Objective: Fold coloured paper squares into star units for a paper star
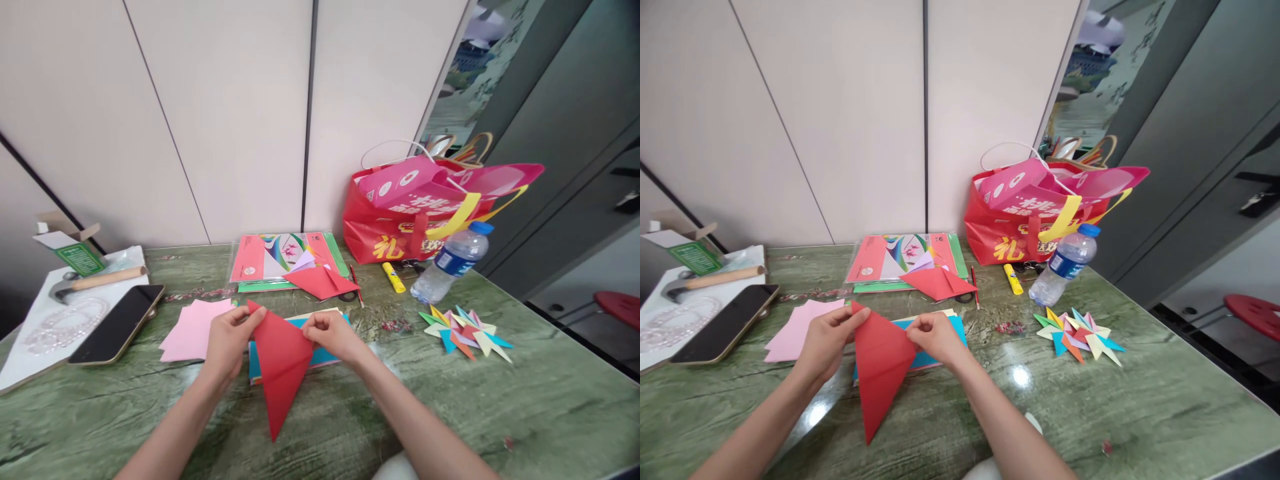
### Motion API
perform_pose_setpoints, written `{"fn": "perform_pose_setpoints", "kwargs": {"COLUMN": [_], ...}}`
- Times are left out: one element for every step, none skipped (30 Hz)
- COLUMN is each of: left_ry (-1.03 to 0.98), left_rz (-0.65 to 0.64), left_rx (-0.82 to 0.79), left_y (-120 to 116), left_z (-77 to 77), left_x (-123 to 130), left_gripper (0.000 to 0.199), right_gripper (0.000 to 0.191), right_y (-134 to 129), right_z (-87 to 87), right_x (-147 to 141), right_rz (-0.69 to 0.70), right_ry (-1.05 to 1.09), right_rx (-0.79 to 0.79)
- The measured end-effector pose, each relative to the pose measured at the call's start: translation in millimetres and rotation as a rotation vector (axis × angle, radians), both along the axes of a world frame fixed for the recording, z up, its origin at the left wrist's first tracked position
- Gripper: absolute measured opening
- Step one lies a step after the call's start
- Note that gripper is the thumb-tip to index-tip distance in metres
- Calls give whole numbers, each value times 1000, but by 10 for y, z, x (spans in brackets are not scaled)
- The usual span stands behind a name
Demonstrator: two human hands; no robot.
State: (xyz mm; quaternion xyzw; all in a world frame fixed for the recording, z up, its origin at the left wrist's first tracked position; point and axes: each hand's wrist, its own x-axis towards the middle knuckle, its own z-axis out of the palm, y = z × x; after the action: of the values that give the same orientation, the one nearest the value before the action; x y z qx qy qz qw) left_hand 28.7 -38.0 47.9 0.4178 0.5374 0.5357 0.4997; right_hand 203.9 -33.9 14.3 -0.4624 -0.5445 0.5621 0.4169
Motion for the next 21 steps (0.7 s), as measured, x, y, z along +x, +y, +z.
{"fn": "perform_pose_setpoints", "kwargs": {"left_ry": [-11,-14,-14,-14,-17,-24,-33,-42,-49,-52,-47,-35,-16,6,31,58,83,106,129,150,168], "left_rz": [14,20,19,18,15,12,7,-4,-20,-37,-54,-66,-72,-74,-76,-78,-82,-87,-95,-105,-117], "left_rx": [1,0,-5,-10,-16,-20,-23,-26,-31,-39,-48,-54,-55,-53,-46,-37,-30,-27,-29,-33,-42], "left_y": [16,26,31,30,25,16,5,-6,-15,-23,-27,-27,-22,-14,-3,9,23,36,47,58,68], "left_z": [5,10,13,15,17,19,20,22,23,23,23,22,21,19,18,17,17,17,17,15,13], "left_x": [-19,-30,-34,-30,-20,-5,11,27,40,47,49,44,32,15,-5,-28,-50,-71,-90,-106,-120], "left_gripper": [22,23,23,24,24,25,26,26,26,26,26,26,25,24,23,21,20,19,18,18,18], "right_gripper": [10,10,11,11,12,13,14,16,17,18,18,19,19,19,19,20,20,20,20,19,19], "right_y": [7,11,14,14,12,8,3,-3,-8,-13,-17,-19,-20,-19,-16,-12,-7,-1,6,13,20], "right_z": [-10,-21,-33,-44,-53,-59,-62,-62,-58,-51,-43,-34,-25,-18,-14,-12,-14,-18,-24,-31,-37], "right_x": [6,10,10,8,2,-5,-13,-21,-28,-32,-33,-30,-25,-17,-8,0,8,15,22,28,34], "right_rz": [4,8,13,20,31,43,54,61,63,60,53,46,41,39,37,36,36,34,32,31,27], "right_ry": [6,11,20,34,52,72,91,105,112,111,105,99,92,84,76,69,61,52,39,20,-3], "right_rx": [-10,-17,-21,-24,-25,-24,-19,-11,-2,7,13,17,21,26,34,45,57,68,80,93,106]}}
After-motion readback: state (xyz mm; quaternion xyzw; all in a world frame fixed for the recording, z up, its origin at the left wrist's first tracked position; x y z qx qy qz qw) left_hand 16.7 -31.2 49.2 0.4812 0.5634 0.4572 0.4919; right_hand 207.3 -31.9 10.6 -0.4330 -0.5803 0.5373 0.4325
